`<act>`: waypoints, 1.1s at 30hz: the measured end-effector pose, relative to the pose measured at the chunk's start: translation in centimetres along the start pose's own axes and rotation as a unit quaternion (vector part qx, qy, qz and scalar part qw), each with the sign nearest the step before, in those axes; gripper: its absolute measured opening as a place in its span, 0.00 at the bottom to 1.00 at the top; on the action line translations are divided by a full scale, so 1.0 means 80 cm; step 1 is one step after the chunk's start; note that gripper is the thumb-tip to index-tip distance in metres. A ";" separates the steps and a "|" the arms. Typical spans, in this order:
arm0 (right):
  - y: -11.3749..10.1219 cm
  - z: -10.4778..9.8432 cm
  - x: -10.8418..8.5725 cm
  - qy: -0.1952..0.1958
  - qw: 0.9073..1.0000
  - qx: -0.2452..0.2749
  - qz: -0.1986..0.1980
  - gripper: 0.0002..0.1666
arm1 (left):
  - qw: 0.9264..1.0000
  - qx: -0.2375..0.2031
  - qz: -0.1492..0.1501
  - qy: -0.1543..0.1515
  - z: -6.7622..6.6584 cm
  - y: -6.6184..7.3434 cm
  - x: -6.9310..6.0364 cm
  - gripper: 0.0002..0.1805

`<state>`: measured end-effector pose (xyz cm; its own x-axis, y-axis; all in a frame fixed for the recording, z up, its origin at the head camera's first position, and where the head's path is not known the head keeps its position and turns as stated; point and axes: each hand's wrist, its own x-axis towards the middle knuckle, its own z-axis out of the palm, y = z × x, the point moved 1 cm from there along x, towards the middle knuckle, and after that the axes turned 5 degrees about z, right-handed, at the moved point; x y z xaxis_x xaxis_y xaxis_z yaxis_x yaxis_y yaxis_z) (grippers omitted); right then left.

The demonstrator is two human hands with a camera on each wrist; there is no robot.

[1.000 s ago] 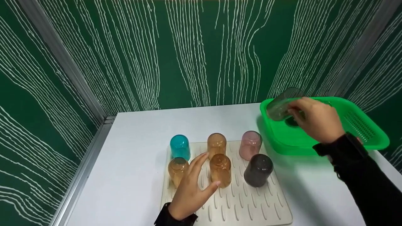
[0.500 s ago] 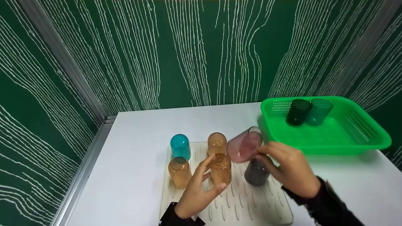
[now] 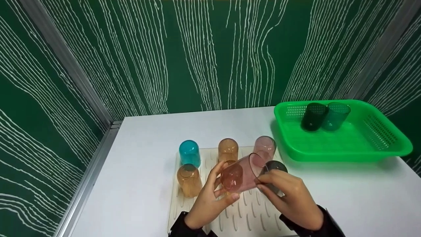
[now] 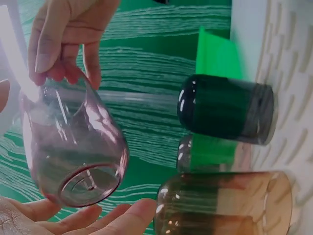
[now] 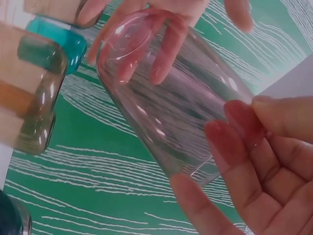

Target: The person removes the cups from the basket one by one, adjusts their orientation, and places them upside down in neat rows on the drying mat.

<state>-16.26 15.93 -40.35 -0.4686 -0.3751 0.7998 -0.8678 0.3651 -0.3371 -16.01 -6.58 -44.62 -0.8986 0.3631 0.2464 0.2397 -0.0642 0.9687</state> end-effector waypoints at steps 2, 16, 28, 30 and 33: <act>-0.002 0.002 0.002 0.003 1.000 0.003 -0.007 0.07 | 0.999 -0.032 0.002 -0.001 0.001 -0.001 0.001 0.46; -0.010 0.013 -0.001 0.004 1.000 0.007 -0.013 0.08 | 0.989 -0.141 0.018 0.040 0.010 -0.008 0.004 0.37; -0.005 0.009 -0.001 -0.039 0.996 0.071 -0.034 0.11 | 0.989 -0.115 0.053 0.073 -0.002 0.011 -0.001 0.34; -0.003 0.006 -0.001 -0.040 0.996 0.070 -0.033 0.14 | 0.990 -0.106 0.057 0.076 -0.006 0.015 -0.001 0.35; -0.001 0.001 -0.001 -0.029 0.997 0.067 -0.029 0.17 | 0.990 -0.099 0.065 0.079 -0.015 0.023 -0.003 0.36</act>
<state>-16.21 15.84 -40.42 -0.4231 -0.4425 0.7907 -0.9059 0.2259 -0.3583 -15.79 -7.87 -42.90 -0.9148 0.1908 0.3560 0.2948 -0.2869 0.9115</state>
